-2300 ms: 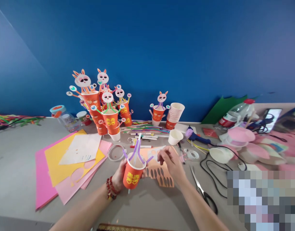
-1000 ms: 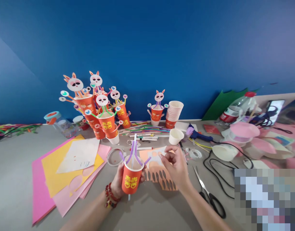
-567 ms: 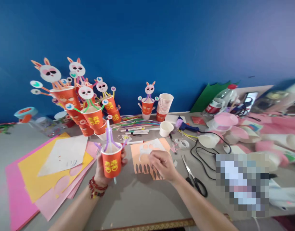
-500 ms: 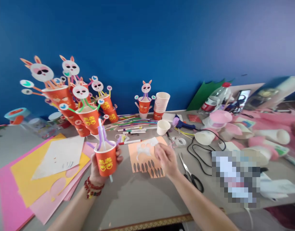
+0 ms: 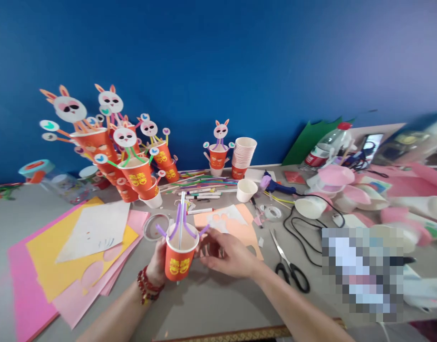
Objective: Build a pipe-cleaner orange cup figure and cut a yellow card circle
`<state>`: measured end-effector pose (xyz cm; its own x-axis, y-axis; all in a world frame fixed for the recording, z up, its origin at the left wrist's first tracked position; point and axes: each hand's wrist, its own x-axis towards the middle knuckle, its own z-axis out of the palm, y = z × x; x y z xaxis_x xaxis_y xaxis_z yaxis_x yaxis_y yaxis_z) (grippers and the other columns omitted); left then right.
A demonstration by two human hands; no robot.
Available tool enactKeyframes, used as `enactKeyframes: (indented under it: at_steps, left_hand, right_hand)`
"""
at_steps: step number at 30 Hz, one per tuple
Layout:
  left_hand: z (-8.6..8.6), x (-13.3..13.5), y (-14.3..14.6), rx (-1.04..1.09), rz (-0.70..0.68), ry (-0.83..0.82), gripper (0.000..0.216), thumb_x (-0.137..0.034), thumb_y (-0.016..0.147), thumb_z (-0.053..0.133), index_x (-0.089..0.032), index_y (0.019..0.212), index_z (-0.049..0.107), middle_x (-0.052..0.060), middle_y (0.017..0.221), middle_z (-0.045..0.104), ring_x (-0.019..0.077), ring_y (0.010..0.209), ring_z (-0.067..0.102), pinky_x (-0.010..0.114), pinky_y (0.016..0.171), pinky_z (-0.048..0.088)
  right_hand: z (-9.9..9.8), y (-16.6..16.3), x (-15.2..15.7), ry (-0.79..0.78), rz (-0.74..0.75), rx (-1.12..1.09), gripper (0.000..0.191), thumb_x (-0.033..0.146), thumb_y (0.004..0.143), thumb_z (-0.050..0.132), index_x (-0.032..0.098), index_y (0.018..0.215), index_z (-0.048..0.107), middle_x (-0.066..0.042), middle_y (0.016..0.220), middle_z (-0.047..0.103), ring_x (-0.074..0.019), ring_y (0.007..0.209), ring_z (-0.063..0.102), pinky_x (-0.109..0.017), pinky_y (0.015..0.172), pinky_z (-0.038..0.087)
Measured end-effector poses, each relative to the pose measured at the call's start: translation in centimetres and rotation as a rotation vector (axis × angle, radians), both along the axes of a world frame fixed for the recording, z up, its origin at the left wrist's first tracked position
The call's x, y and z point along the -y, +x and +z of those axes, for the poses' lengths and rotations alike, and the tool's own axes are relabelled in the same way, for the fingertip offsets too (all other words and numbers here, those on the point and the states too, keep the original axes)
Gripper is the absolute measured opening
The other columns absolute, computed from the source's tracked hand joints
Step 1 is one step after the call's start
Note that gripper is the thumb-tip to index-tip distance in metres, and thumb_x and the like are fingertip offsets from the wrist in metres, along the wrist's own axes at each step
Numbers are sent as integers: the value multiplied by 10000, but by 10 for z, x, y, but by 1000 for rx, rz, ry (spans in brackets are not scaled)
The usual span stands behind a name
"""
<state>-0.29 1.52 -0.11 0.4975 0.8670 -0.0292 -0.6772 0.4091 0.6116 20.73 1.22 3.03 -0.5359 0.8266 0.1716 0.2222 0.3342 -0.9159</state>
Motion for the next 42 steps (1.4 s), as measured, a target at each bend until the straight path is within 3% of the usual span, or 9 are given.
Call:
enactKeyframes:
  at_steps: [2,4,8,11,16,19,25,31,42]
  left_hand:
    - [4,-4,-1,59,32,-13,596,-597,739,701,-111,1084,710,125,933,715,210,762,625,307,677,496]
    - [7,-10,-3,114,62,-46,577,-572,727,718,-118,1083,707,122,959,712,195,766,615,295,672,492]
    - [6,-16,-7,146,99,-80,605,-557,712,736,-113,1120,695,128,990,713,196,800,625,291,684,502]
    - [1,-13,-5,84,85,-72,580,-559,727,728,-106,1088,711,141,985,725,216,808,652,297,688,510]
    - [-6,-6,2,38,44,-66,600,-576,735,712,-75,1066,713,159,985,735,228,782,671,314,692,510]
    - [-9,-2,2,33,45,-82,593,-576,742,707,-80,1067,710,159,994,738,233,784,678,318,688,511]
    - [-10,2,4,51,-8,-84,588,-570,772,690,-89,1110,694,155,1006,741,256,835,695,346,745,523]
    - [-14,5,5,19,-45,1,598,-567,778,700,-102,1154,685,138,1058,748,262,896,705,339,787,532]
    - [-20,7,-1,-107,26,65,573,-539,759,730,-148,1174,674,124,1074,745,310,969,692,393,871,517]
  right_hand:
    - [3,4,-1,19,-31,29,175,262,879,636,211,1041,678,19,673,647,-112,539,541,-213,495,421]
    - [6,13,-6,35,-153,-55,212,288,948,542,189,807,666,18,619,590,-99,522,504,-208,483,384]
    - [12,39,-23,155,-708,-463,227,372,960,551,192,840,620,64,545,445,-84,454,389,-201,446,321]
    - [13,49,-32,223,-914,-467,213,338,887,667,209,1049,618,7,756,598,-129,636,558,-230,565,441]
    - [5,25,-22,175,-525,-117,110,304,918,610,211,920,669,-61,914,671,-200,860,633,-314,753,503]
    - [2,5,-8,180,-336,-135,82,268,925,597,217,918,661,-64,916,667,-213,903,635,-348,818,508]
    - [5,-5,3,53,-206,-271,477,290,882,671,266,1327,499,-80,1089,602,-189,889,620,-348,807,551]
    - [6,-4,1,33,-109,-301,266,307,882,695,228,1132,648,-87,1063,614,-171,828,637,-306,746,561]
    - [11,1,3,-117,-54,-400,148,288,939,598,211,1065,617,-68,1018,592,-143,764,635,-273,670,545]
